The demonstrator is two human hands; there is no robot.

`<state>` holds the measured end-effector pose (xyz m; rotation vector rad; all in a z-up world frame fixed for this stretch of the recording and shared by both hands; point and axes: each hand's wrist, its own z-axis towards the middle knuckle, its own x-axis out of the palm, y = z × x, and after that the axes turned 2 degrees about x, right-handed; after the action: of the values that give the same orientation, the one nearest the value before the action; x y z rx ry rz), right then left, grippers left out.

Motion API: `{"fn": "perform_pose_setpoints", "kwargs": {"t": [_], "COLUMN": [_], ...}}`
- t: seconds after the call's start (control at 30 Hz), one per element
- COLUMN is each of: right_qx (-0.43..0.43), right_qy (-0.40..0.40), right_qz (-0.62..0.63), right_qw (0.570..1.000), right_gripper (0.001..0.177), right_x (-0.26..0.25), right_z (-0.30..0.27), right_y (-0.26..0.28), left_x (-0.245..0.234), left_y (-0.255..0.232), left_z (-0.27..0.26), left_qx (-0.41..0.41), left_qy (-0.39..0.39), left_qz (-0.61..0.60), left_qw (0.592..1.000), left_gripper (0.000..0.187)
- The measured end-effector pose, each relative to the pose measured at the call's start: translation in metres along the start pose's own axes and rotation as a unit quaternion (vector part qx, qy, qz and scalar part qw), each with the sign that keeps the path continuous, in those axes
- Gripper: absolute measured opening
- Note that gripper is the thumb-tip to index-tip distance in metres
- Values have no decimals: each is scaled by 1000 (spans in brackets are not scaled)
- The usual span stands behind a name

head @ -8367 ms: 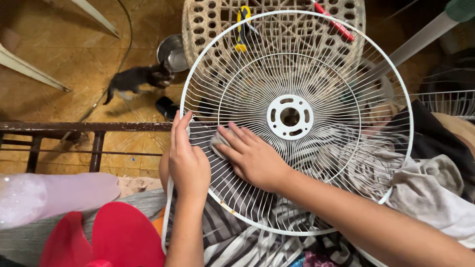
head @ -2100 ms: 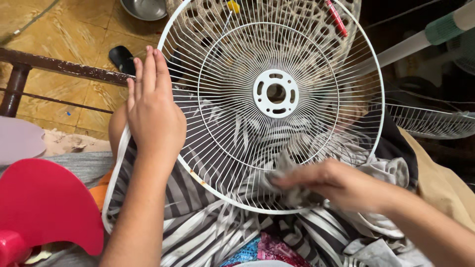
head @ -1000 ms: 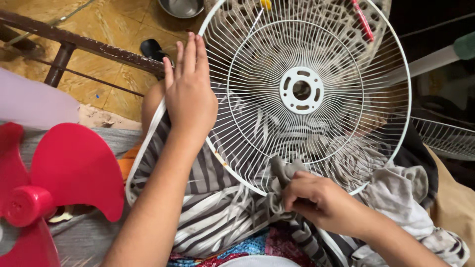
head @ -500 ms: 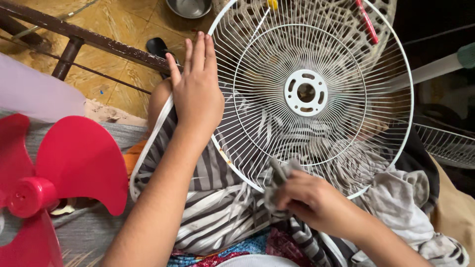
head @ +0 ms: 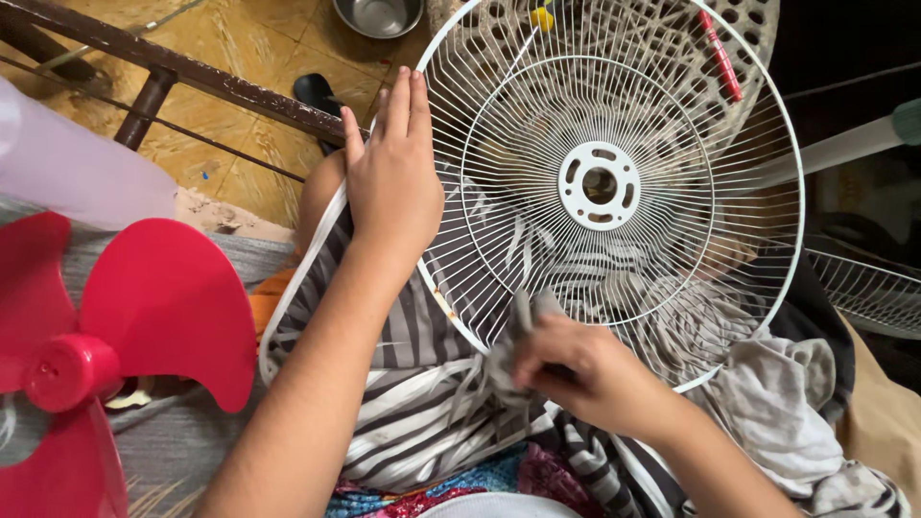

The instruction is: The person cleans the fan cage with a cloth, then attaches the cage to the fan motor. They insert a small metal piece into the motor hub, then mount a red fan blade onto the hub and secure it.

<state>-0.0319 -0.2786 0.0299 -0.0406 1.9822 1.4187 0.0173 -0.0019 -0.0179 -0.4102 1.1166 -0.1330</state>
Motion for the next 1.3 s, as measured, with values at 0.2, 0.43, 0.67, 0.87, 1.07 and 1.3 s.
{"fn": "perform_pose_setpoints", "kwargs": {"t": [0.2,0.43,0.67,0.87,1.07,1.3], "right_qx": [214,19,46,222,342,-2], "right_qy": [70,-4,20,39,-14,-184], "right_qz": [197,85,-44,-240,-509,-607], "right_qw": [954,996,998,944,790,773], "right_gripper": [6,56,51,32,28,65], "right_x": [-47,9,-7,-69,-176,-186], "right_z": [-60,14,3,-67,-58,-33], "right_y": [-37,8,21,-36,-98,-150], "left_x": [2,-2,-7,-9,-15,-20], "left_y": [1,-1,3,3,1,-2], "left_z": [0,1,2,0,3,4], "left_qx": [-2,1,16,25,21,25], "left_qy": [9,8,16,16,16,32], "left_qz": [5,-7,-16,-25,-23,-37], "left_qw": [1000,1000,1000,999,999,998], "left_gripper": [72,73,76,77,73,75]}}
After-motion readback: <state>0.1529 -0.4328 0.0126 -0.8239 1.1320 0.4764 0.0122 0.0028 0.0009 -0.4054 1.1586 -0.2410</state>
